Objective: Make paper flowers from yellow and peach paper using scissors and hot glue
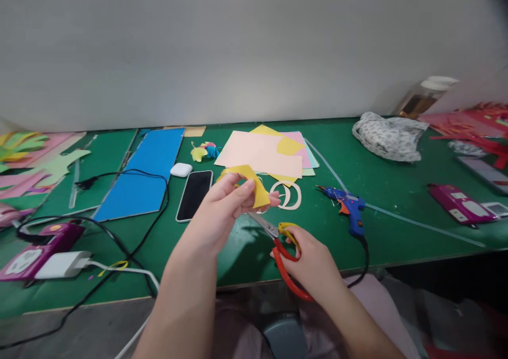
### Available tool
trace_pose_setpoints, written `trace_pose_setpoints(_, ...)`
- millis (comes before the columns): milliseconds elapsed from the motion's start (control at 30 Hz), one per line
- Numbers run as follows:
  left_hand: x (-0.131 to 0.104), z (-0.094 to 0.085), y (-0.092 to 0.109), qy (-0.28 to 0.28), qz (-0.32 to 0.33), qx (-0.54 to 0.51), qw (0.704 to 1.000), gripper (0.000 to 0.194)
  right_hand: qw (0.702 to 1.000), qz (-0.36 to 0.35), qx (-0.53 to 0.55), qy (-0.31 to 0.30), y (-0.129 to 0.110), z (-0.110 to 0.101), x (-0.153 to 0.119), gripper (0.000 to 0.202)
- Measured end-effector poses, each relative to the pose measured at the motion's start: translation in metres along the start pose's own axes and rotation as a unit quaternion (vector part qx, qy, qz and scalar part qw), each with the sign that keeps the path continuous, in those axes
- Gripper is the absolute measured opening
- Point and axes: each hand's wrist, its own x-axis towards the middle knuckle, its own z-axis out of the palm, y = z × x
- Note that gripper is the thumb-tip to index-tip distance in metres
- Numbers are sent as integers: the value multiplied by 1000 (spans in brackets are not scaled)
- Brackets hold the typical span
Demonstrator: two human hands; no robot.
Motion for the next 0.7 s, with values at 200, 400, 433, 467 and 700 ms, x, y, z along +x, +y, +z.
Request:
trace_pose_setpoints(200, 6, -9, -4, 71, 27, 27, 997, 17, 996, 65, 41, 35, 23, -18, 1, 39)
trace_pose_setpoints(400, 30, -13, -29, 172, -17, 179, 968, 18, 962, 126, 237, 56, 40, -31, -5, 43)
trace_pose_setpoints(433, 33, -12, -32, 167, -33, 192, 966, 18, 951, 127, 279, 41, 41, -31, -7, 44)
trace_pose_setpoints(467, 35, -10, -35, 144, -46, 180, 972, 17, 940, 124, 316, 27, 41, -30, -9, 45)
trace_pose_setpoints(700, 25, 10, -29, 77, -61, 38, 994, 22, 906, 115, 407, 8, 33, -14, -37, 52)
